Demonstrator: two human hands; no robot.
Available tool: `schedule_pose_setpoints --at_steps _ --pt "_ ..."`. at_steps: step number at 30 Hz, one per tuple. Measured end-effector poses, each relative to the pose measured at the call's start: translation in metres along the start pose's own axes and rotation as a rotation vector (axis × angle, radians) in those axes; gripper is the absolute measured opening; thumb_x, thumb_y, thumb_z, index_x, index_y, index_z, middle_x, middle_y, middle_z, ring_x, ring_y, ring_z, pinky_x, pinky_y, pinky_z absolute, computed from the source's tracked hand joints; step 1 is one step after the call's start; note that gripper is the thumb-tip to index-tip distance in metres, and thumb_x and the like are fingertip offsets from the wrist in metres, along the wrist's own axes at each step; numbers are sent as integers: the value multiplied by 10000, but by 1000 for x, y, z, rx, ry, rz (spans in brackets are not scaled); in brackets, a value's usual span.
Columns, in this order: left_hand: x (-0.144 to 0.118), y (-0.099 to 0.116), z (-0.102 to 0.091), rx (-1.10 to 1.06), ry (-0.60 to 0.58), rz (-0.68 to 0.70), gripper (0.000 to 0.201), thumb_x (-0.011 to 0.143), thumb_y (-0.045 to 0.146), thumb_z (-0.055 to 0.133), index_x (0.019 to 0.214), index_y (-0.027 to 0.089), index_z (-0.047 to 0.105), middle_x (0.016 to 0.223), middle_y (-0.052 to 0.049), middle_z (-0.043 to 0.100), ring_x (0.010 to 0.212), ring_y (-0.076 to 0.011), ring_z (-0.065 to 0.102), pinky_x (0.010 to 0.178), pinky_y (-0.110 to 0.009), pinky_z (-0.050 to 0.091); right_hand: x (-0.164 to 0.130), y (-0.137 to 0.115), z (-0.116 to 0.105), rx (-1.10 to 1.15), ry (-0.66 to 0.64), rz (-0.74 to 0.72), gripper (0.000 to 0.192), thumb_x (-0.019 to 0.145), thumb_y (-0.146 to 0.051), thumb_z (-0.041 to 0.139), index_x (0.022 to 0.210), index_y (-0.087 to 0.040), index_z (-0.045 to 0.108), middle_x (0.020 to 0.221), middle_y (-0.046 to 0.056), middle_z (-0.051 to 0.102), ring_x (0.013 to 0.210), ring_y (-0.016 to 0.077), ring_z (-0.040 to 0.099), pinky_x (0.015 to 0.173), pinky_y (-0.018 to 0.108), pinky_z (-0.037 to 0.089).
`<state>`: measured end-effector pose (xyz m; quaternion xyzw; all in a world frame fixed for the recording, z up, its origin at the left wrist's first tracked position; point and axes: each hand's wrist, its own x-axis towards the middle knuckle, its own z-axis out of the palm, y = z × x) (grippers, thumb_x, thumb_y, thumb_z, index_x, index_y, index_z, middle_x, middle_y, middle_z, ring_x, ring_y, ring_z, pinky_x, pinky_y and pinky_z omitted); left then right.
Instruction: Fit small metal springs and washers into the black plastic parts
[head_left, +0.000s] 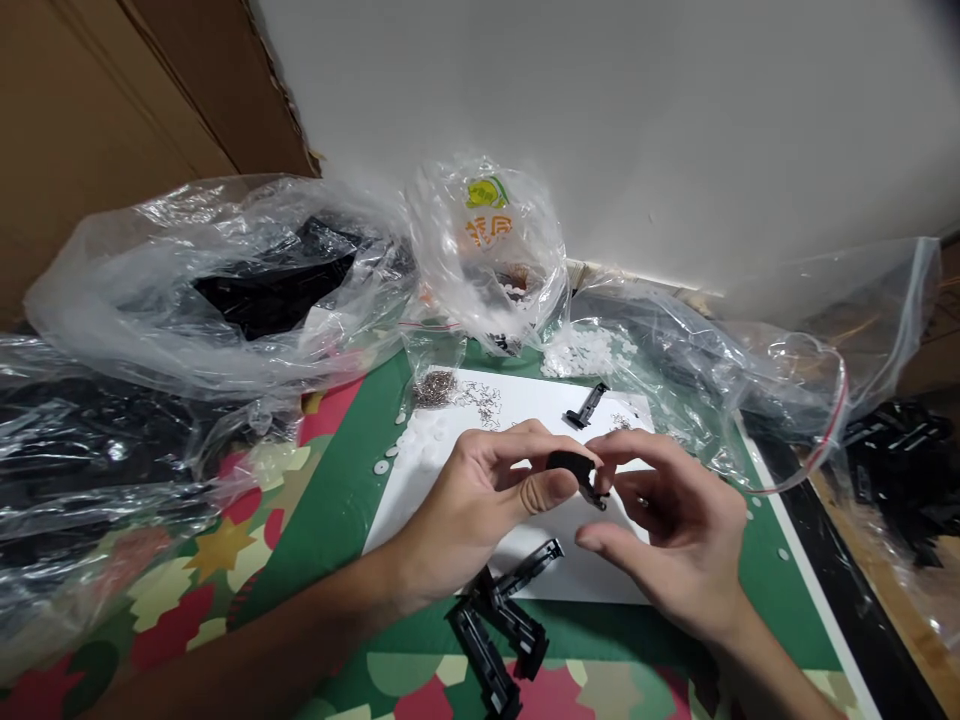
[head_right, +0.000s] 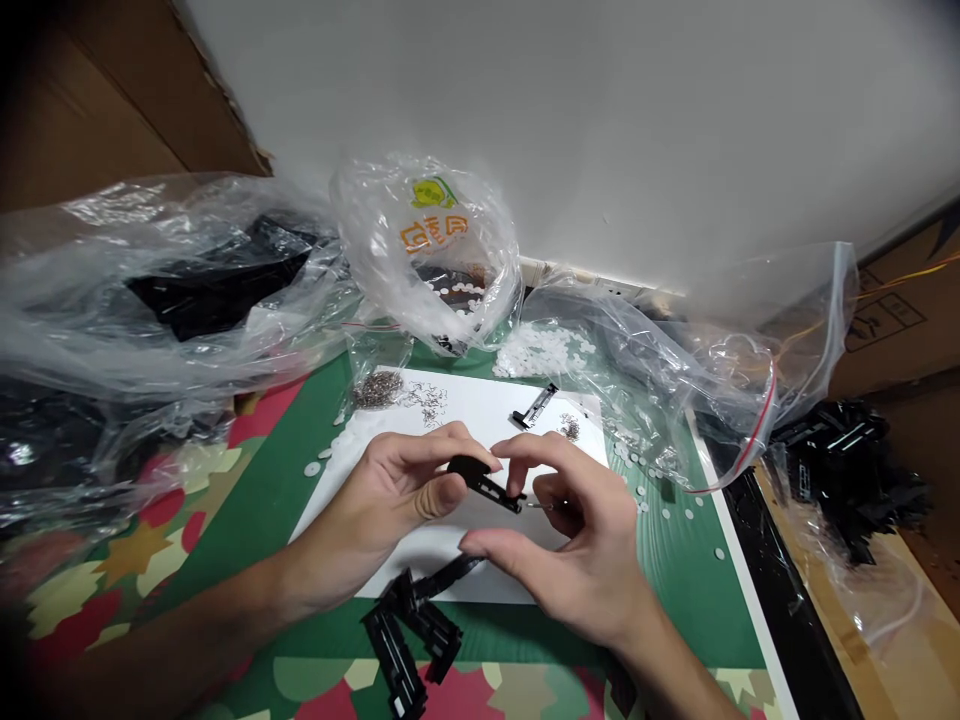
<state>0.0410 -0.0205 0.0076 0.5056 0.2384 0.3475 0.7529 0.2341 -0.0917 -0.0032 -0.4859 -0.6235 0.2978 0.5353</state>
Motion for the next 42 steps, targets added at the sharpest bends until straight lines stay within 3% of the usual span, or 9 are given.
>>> schedule_pose_setpoints --at_steps 2,5,8,13,16,30,36,42 --pt "-2 1 1 12 19 -9 197 948 363 831 1071 219 886 951 -52 758 944 -172 670 864 -242 531 1 0 2 -123 32 -95 358 854 -183 890 1166 -251 726 872 1 655 556 99 377 453 261 308" --pt "-4 1 2 14 36 -46 191 940 349 841 1081 225 878 912 -36 755 737 -107 604 683 -200 504 6 0 1 -244 75 -174 173 919 -111 780 1043 -224 735 876 25 673 573 109 452 457 260 345" --pt "-4 1 4 -5 34 -91 204 927 323 851 1098 212 863 893 -30 746 575 -53 473 523 -171 414 8 1 -1 -356 82 -272 179 933 -73 726 1031 -222 742 898 51 707 565 115 529 441 259 388" --pt "-3 2 5 27 66 -92 203 947 367 816 1013 181 861 758 -16 682 549 -63 433 463 -169 340 5 8 -2 -536 102 -430 250 906 -17 702 1040 -226 728 865 57 729 669 159 675 533 276 512" --pt "-2 0 3 82 96 -40 207 946 367 819 955 164 862 709 -6 650 539 -63 392 472 -189 309 4 11 -1 -564 87 -457 249 894 -18 708 1048 -214 712 845 50 734 656 153 670 545 279 515" --pt "4 -4 -10 128 5 -41 235 943 374 824 887 152 876 712 -28 669 592 -97 479 569 -239 359 5 10 -3 -685 50 -501 228 898 -14 672 991 -218 713 774 11 754 604 121 689 490 255 445" --pt "6 -8 -6 56 129 -155 287 968 436 783 932 159 845 843 -42 695 692 -124 494 651 -241 401 5 14 -1 -696 39 -467 220 904 -44 681 1023 -227 714 797 17 765 624 124 698 510 248 471" --pt "5 -12 -2 -63 131 -202 234 1029 423 696 1068 199 753 916 -12 613 801 -142 497 781 -246 424 6 13 3 -723 76 -460 174 927 -70 691 1013 -220 711 779 14 753 616 120 679 525 243 497"
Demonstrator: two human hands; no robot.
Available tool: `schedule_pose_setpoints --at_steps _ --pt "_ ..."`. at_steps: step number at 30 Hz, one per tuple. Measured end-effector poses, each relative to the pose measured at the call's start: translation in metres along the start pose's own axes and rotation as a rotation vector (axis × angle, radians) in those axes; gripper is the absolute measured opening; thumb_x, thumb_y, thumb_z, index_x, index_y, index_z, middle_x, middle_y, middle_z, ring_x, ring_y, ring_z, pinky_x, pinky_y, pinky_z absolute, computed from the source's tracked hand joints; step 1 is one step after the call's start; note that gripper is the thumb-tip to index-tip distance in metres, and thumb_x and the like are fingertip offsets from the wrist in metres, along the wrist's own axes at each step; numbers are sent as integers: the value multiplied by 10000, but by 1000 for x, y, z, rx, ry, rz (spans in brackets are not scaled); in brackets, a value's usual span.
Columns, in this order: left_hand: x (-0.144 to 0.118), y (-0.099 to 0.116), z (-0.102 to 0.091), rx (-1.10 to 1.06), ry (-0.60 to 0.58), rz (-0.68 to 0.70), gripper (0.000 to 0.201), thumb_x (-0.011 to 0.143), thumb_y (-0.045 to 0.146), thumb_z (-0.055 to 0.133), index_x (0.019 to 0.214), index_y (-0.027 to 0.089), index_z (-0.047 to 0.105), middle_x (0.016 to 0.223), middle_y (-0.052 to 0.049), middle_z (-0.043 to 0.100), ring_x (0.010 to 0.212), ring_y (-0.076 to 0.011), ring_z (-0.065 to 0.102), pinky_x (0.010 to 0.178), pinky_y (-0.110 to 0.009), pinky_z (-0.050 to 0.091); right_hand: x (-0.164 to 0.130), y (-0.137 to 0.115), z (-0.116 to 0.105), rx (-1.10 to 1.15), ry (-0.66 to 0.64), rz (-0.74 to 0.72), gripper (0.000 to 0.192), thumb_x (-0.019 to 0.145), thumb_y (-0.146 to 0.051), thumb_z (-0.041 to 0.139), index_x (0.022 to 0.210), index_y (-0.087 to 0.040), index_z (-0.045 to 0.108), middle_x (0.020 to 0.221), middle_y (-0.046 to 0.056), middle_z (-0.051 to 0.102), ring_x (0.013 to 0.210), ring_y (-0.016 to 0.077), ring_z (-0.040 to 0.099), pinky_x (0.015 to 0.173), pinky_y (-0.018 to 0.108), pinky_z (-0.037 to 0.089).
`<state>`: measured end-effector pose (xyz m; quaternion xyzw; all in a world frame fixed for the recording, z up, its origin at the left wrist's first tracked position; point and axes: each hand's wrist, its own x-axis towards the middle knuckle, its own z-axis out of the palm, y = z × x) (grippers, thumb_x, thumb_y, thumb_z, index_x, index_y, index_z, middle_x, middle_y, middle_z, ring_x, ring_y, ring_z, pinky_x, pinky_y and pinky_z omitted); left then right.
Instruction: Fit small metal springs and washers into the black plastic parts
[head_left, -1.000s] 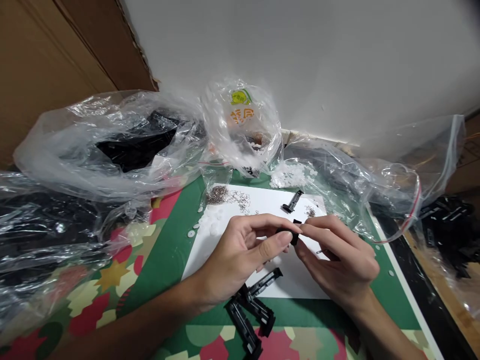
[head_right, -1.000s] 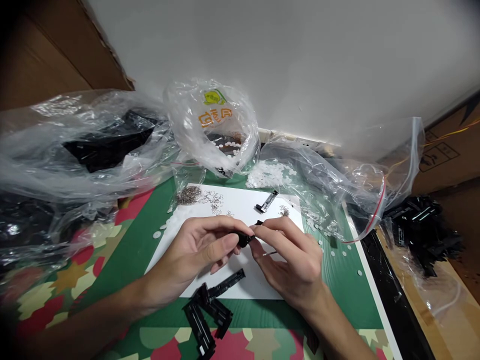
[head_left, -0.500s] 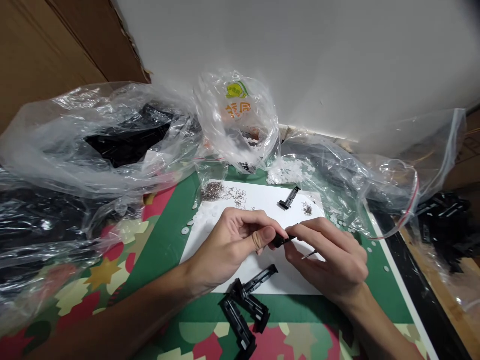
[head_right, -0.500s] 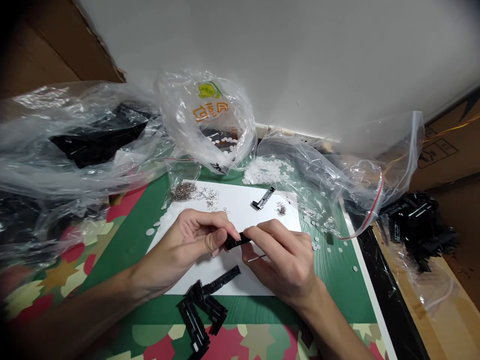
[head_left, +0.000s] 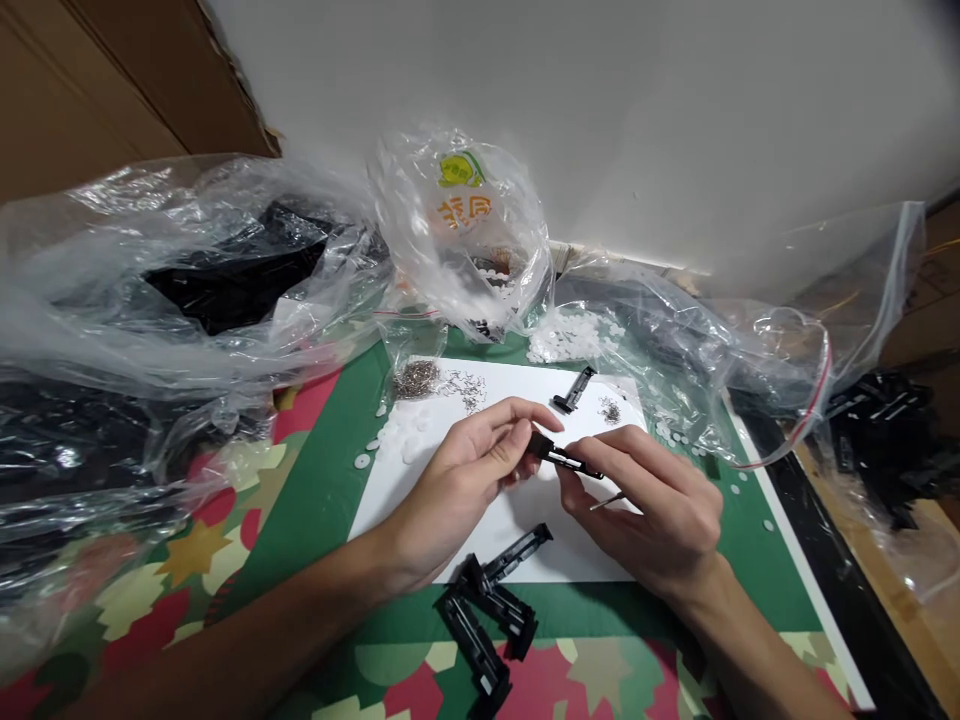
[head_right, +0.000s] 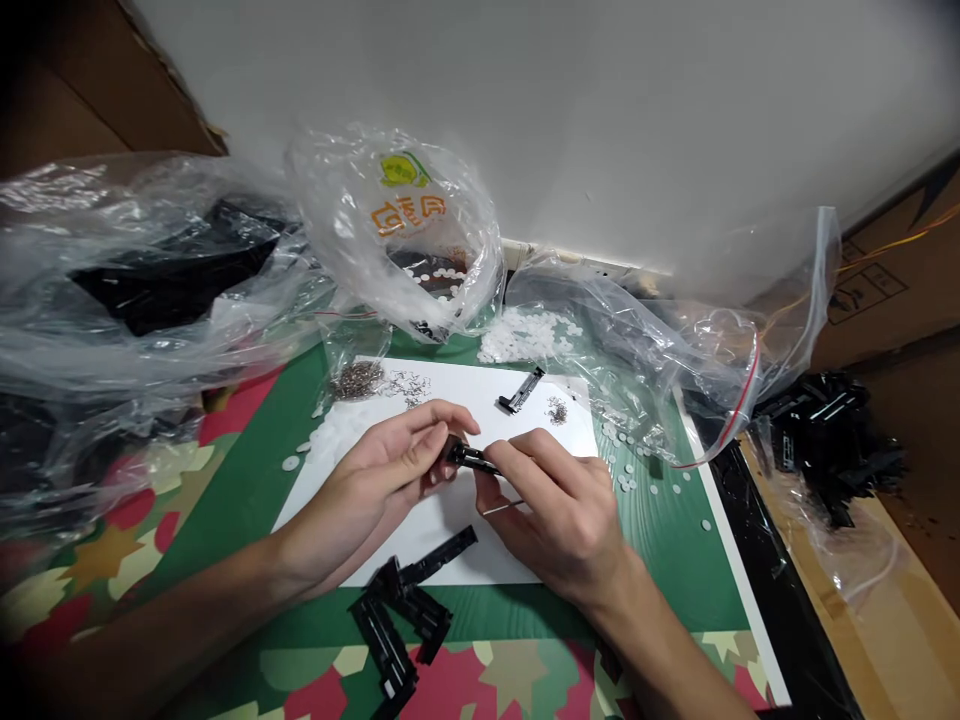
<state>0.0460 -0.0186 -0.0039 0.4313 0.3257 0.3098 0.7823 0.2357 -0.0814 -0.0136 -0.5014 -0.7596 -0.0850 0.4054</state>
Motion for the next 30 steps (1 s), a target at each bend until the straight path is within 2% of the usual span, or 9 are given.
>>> schedule_pose_setpoints --at_steps 2,4,8,13,17,27,30 --pt "-1 -2 0 -35 4 -47 226 1049 437 666 1078 214 686 882 12 549 806 -139 484 772 -239 409 0 0 0 -4 11 7 162 925 -69 691 988 -217 708 763 11 742 607 118 671 538 243 506" --pt "-1 -5 1 -45 -21 -69 282 1072 466 622 986 197 622 856 22 499 795 -135 457 753 -238 392 0 -1 -1 22 28 17 164 910 -56 694 971 -208 707 753 15 737 608 122 677 568 245 527" --pt "0 -10 1 -14 -130 6 383 1125 482 508 897 179 562 816 26 449 735 -132 379 694 -262 346 2 -4 -5 136 21 83 160 903 -70 715 986 -207 711 773 31 723 609 130 658 548 249 520" --pt "-2 -11 1 20 -190 62 377 1160 455 425 909 191 522 810 33 418 720 -126 368 690 -288 322 4 -8 -9 283 14 219 151 893 -87 756 959 -218 723 775 5 676 511 84 502 451 231 418" --pt "-5 -10 -1 23 -202 63 355 1164 432 432 912 197 517 815 33 372 725 -129 342 689 -288 312 4 -9 -7 300 5 231 142 886 -88 764 938 -210 715 761 -4 659 489 75 429 426 234 376" --pt "-5 -6 -1 38 -214 62 379 1162 464 413 910 198 509 835 26 390 729 -129 346 694 -271 345 1 -5 -7 262 12 126 196 891 -32 749 1024 -174 727 819 46 697 606 118 611 496 245 443" --pt "-4 -4 -3 195 -180 104 402 1156 518 381 973 206 554 843 17 447 760 -143 409 722 -276 383 2 0 -8 154 5 55 201 882 -17 754 1003 -174 718 795 36 704 604 118 629 507 250 444"
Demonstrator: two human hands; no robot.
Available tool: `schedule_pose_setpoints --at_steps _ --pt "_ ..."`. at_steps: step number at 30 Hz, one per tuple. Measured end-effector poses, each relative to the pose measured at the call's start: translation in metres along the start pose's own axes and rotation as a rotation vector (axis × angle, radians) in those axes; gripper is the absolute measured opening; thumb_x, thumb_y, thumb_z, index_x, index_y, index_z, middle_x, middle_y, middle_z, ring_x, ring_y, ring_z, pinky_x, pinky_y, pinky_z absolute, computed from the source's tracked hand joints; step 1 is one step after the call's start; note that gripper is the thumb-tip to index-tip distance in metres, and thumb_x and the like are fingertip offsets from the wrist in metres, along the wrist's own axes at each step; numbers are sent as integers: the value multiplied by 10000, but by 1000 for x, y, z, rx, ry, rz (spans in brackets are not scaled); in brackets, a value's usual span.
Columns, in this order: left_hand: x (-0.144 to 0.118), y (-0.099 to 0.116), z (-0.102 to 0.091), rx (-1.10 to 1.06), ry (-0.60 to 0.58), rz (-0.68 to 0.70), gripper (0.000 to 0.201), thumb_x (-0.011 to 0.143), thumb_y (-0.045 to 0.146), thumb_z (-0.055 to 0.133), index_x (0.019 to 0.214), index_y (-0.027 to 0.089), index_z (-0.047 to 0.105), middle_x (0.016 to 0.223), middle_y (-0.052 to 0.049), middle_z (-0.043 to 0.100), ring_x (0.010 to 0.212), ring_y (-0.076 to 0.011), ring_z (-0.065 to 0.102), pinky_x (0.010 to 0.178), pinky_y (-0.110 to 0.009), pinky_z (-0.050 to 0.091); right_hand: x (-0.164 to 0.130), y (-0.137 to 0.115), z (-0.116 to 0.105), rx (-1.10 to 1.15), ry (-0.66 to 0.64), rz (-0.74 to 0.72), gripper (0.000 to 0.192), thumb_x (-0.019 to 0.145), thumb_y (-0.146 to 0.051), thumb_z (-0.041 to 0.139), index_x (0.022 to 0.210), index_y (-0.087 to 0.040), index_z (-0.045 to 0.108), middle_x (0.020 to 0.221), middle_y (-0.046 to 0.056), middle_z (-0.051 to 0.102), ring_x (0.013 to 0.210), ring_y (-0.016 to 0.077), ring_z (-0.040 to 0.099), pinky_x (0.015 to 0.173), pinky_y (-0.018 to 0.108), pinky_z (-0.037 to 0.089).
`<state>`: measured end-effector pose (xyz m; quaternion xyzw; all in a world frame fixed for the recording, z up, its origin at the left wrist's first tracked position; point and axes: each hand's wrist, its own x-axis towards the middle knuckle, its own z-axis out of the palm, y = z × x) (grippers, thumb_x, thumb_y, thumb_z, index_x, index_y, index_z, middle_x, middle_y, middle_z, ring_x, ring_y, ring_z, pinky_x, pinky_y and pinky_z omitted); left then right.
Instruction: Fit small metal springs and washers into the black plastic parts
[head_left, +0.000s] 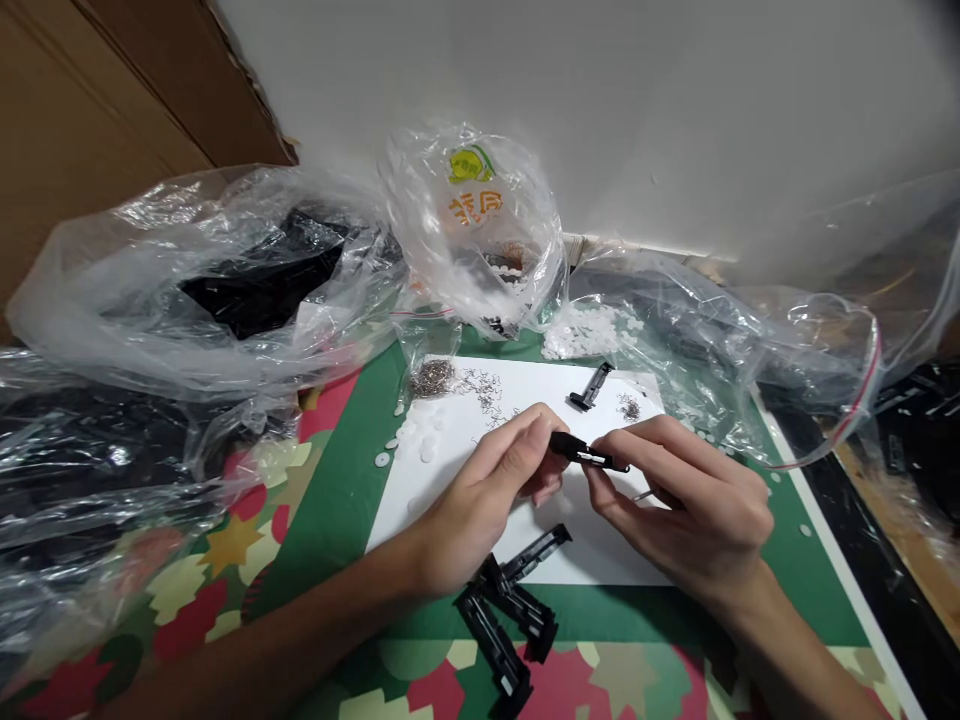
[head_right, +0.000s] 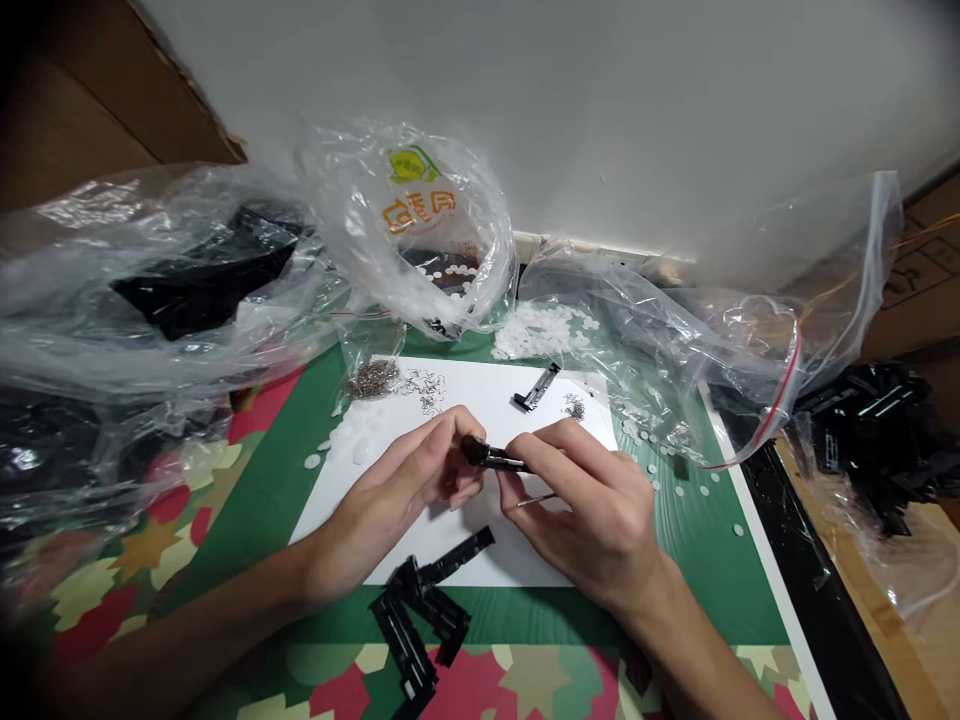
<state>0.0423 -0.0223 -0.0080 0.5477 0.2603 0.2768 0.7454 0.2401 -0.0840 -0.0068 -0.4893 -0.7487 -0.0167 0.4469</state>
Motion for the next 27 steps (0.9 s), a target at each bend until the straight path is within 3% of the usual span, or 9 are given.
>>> schedule_pose_setpoints --at_steps 2,5,8,11,16,20,22,27 --pt "0 0 -3 241 52 78 299 1137 496 470 1074 228 585 931 1 520 863 -162 488 789 -281 418 0 5 -2 -42 -28 -41 205 885 -11 742 1008 -172 710 809 39 723 625 126 660 550 253 480" --pt "1 0 -9 591 97 311 205 1077 364 648 1247 258 602 1126 -23 604 1029 -187 553 894 -293 449 0 14 -5 -21 -117 -50 194 911 -42 715 1055 -173 707 871 51 742 672 142 691 612 262 525" --pt "5 -1 -15 857 57 510 194 1063 193 657 1254 221 636 1162 -50 659 1100 -202 592 948 -314 471 -1 24 -8 65 -211 2 169 940 -92 715 1087 -177 719 917 56 732 715 148 693 629 263 524" --pt "7 -4 -18 1047 54 592 177 1051 111 644 1216 173 669 1108 -64 696 1065 -211 619 938 -340 487 -2 32 -10 144 -287 70 127 961 -126 726 1073 -183 740 932 49 724 749 147 685 644 260 511" --pt "7 -12 -19 1102 75 578 168 989 93 729 1150 138 735 1006 -64 738 970 -223 663 853 -348 527 -1 35 -9 187 -389 186 136 959 -255 798 1078 -198 771 970 34 729 736 138 649 644 267 478" --pt "7 -14 -18 1130 61 569 214 937 58 778 1130 145 747 958 -49 771 920 -230 684 806 -351 538 3 21 -3 194 -184 426 138 1042 -308 696 1008 -204 779 802 -10 659 614 119 512 570 283 381" --pt "7 -14 -19 1139 63 574 212 910 58 810 1093 148 751 939 -39 786 889 -229 693 796 -353 535 5 13 0 231 -126 499 226 1086 -290 612 945 -205 766 755 -12 620 644 134 524 602 293 388" --pt "6 -15 -18 1169 55 591 106 940 50 772 981 144 744 905 -23 790 869 -210 701 836 -356 516 4 5 5 404 -140 426 327 1131 -286 499 922 -217 741 961 46 664 916 192 637 831 344 477"
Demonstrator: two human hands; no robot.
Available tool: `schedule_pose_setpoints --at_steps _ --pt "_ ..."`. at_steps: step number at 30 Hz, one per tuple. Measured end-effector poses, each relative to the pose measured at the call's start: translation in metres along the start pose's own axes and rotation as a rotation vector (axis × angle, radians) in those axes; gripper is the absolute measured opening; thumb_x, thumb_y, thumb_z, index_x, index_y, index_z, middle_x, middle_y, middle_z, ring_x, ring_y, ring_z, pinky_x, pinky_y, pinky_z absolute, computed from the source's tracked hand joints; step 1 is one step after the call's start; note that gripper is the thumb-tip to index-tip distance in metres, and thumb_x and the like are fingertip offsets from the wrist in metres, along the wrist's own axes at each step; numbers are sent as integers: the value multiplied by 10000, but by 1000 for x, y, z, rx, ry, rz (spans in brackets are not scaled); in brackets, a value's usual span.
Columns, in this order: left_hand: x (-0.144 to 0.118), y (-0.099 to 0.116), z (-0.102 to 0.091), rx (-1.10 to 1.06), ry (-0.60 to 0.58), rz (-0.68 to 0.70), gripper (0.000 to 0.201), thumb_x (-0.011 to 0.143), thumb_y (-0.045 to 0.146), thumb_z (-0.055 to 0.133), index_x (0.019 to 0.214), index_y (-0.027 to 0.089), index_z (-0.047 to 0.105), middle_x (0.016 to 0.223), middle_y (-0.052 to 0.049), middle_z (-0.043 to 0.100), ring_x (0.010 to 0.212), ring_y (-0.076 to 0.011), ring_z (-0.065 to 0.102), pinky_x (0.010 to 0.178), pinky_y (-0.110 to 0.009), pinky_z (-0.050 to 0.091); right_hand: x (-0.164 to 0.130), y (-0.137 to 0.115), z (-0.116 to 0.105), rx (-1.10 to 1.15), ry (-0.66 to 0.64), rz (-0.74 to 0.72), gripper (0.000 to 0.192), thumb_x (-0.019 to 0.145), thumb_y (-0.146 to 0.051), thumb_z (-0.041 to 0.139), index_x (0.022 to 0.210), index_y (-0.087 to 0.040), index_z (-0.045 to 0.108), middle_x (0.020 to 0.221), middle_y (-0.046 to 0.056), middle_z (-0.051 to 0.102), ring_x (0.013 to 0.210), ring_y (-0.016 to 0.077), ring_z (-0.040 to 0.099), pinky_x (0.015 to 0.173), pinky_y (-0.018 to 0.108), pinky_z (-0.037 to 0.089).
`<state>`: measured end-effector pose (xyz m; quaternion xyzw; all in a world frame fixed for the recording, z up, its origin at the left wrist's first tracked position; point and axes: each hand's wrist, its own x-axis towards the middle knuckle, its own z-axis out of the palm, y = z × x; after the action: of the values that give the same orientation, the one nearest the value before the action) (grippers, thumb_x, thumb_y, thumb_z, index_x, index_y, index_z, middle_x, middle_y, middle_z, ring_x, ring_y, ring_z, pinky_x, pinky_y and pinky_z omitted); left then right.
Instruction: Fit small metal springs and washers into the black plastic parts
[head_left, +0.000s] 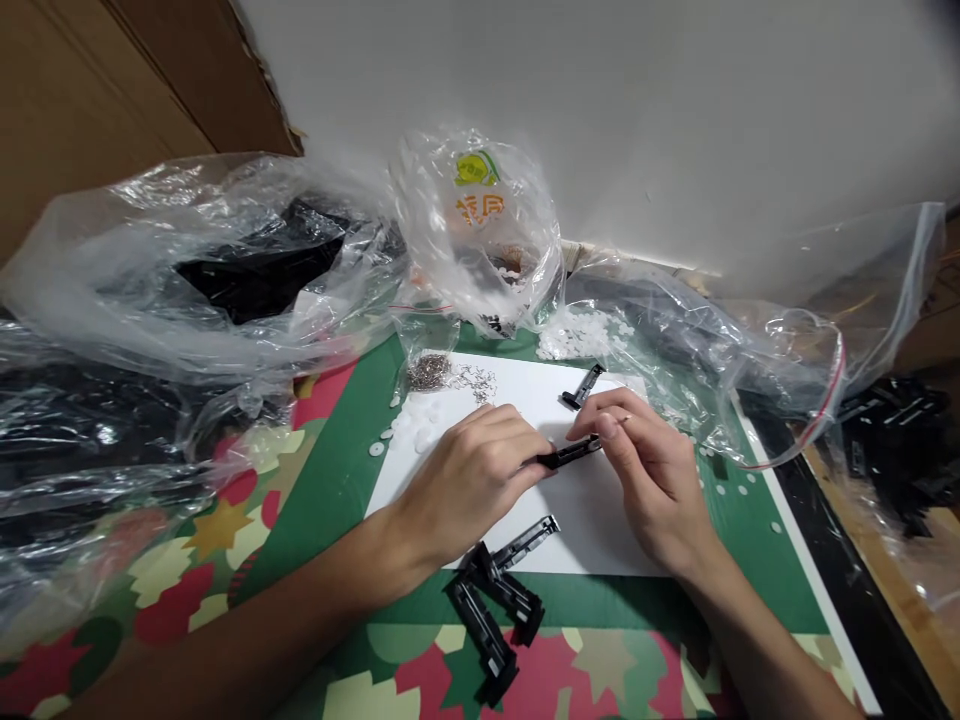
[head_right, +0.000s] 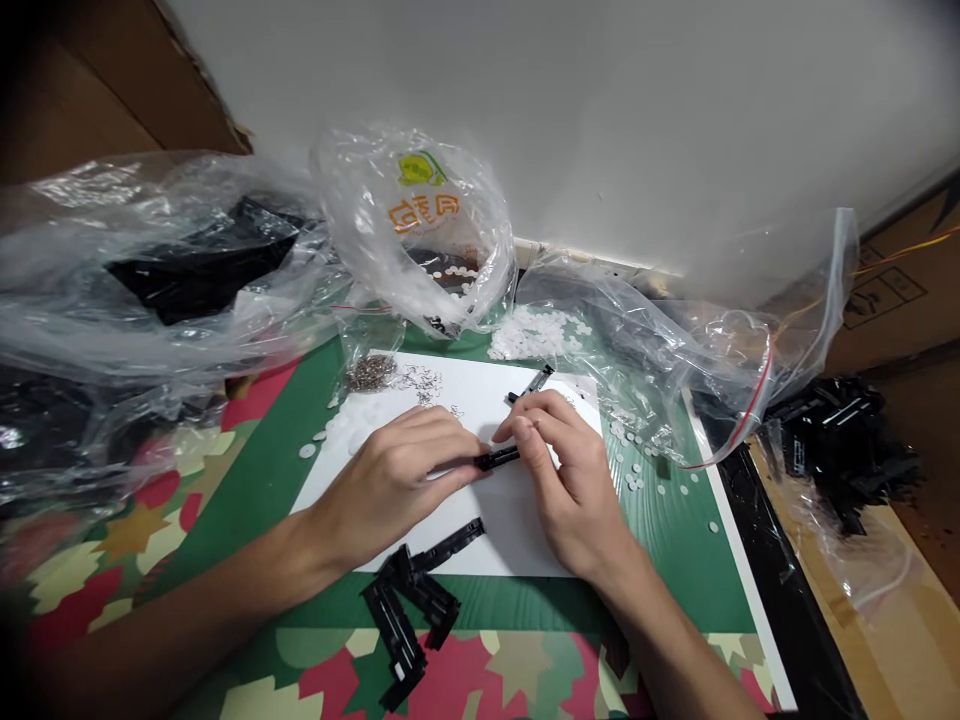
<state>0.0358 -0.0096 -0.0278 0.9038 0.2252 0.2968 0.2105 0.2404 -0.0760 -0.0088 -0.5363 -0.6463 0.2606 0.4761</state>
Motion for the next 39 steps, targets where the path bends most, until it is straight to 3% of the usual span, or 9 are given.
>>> schedule_pose_setpoints --at_steps 2,9,16,24,31,39 --pt "0 0 0 21 -11 1 84 952 64 764 964 145 743 879 -18 776 856 -208 691 826 -358 502 -1 1 0 30 21 -29 365 1144 -304 465 925 -220 744 967 54 656 932 202 635 842 358 482" --pt "-1 2 2 47 -43 44 47 982 100 733 975 137 761 865 -36 751 853 -218 671 807 -361 504 -7 9 8 41 74 41 371 1150 -324 478 858 -210 677 749 -8 644 671 134 612 665 283 471" --pt "-3 2 5 38 -41 74 119 1001 85 666 986 138 771 924 -67 776 881 -227 681 827 -371 526 -5 4 12 -195 28 -67 349 1138 -282 459 828 -217 605 694 -16 596 576 121 536 593 260 434" --pt "0 0 5 34 -24 86 152 1019 98 650 927 140 763 867 -55 759 840 -211 673 835 -361 524 -5 5 12 -234 48 -78 351 1127 -269 470 799 -212 581 661 -28 559 568 113 495 582 248 398" --pt "-1 -1 9 51 -5 108 116 1028 134 682 948 146 765 831 -43 744 808 -195 650 802 -343 507 -6 9 13 -211 91 1 381 1132 -319 472 785 -213 588 635 -35 543 550 112 487 569 245 396" --pt "0 -2 8 67 -7 135 216 1068 160 621 916 162 775 831 -48 752 803 -192 631 792 -340 494 -5 7 14 -207 67 -9 383 1129 -313 470 777 -216 584 623 -36 550 529 109 489 553 243 396"
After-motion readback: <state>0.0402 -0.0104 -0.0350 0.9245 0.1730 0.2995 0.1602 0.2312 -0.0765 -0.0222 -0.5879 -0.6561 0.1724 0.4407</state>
